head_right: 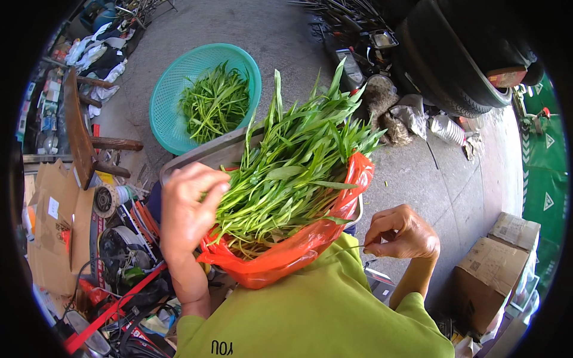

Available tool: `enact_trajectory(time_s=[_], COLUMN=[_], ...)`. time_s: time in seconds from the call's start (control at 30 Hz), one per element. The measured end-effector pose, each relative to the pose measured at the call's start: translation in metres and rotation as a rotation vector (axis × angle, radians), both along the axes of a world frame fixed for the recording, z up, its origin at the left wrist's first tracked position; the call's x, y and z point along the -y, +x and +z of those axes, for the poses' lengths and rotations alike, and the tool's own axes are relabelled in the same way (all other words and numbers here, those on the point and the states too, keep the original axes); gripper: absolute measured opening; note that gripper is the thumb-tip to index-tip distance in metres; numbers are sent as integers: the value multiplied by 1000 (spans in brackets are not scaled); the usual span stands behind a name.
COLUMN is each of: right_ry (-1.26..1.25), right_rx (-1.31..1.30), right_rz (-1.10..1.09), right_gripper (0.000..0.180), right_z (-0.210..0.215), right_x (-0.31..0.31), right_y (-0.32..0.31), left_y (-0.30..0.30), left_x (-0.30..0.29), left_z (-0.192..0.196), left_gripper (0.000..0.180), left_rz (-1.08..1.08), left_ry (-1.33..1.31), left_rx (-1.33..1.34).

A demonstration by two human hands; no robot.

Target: The person sits on the floor and trims long green vegetables by hand, snapping off the ends and placing the trimmed pieces into a green colander. The person handles the vegetables one at a time from a red plastic bag.

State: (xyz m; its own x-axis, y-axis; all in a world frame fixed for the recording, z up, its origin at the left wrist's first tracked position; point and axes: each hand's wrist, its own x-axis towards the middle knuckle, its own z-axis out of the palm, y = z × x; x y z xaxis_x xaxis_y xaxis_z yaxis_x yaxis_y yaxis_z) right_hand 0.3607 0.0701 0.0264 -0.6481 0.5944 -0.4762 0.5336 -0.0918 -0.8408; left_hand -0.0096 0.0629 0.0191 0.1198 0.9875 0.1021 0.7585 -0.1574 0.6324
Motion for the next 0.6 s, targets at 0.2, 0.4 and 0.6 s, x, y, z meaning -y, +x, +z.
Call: enact_trajectory(time_s=[0.2,0.4,0.6], right_ry=[9,21,-1], right_rx=[124,-186,-458], right_rz=[-38,87,301], right_gripper=[29,33,32], right_z=[-10,-10,-21], right_x=[10,-9,-19], right_y=[3,-22,-61], left_y=[11,5,19], left_x=[14,21,32], left_z=[-8,-2,30], left_gripper=[11,9,16], left_rz=[-97,-158,60], left_ry=[31,3,199], left_rx=[-245,-225,-342])
